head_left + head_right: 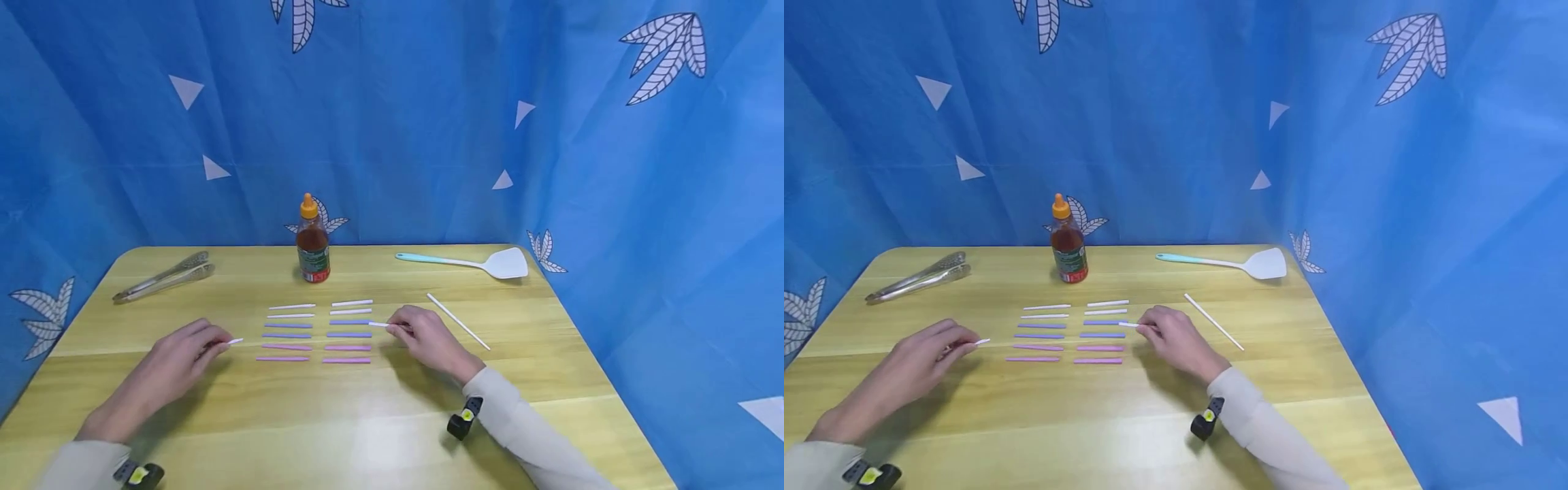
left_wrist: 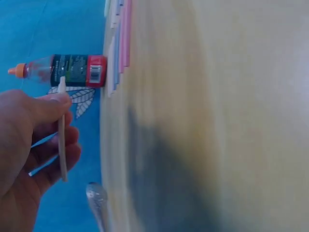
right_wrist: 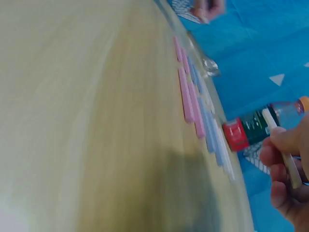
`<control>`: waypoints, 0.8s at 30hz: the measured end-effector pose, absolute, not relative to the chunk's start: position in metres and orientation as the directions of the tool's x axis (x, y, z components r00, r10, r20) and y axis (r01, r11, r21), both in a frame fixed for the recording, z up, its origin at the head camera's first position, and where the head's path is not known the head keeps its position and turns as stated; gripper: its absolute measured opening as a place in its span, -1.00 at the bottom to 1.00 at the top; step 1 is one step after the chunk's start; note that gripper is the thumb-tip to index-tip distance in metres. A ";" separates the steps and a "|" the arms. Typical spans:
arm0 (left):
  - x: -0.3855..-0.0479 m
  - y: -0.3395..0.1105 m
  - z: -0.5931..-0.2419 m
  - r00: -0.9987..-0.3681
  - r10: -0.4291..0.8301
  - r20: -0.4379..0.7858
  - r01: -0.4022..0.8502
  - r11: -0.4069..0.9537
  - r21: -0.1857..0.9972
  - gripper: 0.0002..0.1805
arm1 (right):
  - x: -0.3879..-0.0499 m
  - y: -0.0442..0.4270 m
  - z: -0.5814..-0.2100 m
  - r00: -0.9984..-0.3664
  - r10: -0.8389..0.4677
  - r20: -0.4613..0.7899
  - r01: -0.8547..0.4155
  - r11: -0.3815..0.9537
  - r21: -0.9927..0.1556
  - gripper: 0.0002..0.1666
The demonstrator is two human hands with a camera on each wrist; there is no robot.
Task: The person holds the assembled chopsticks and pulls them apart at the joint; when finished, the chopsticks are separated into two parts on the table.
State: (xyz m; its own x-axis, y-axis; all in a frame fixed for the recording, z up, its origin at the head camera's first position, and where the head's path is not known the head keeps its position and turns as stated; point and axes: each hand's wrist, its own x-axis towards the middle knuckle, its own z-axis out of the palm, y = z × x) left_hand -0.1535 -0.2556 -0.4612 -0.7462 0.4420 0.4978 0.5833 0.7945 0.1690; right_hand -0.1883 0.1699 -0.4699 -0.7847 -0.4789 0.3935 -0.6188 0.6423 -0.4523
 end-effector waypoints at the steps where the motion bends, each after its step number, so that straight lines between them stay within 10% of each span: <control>1: -0.150 -0.260 -0.462 -0.770 0.434 0.468 0.566 0.803 0.185 -0.75 | -0.188 0.174 -0.471 -0.798 -0.471 0.376 -0.603 0.641 -0.476 -0.93; 24: -0.145 -0.216 -0.481 -0.782 0.583 0.220 0.623 0.736 0.263 -0.75 | -0.151 0.112 -0.489 -0.694 -0.674 0.252 -0.720 0.651 -0.241 -0.89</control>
State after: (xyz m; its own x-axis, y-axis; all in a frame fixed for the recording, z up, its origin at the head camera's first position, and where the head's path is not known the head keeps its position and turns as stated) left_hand -0.1453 -0.2160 -0.4810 -0.7818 0.5834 0.2201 0.6235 0.7363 0.2628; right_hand -0.1509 0.1117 -0.4885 -0.6941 -0.6744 0.2520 -0.7199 0.6509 -0.2410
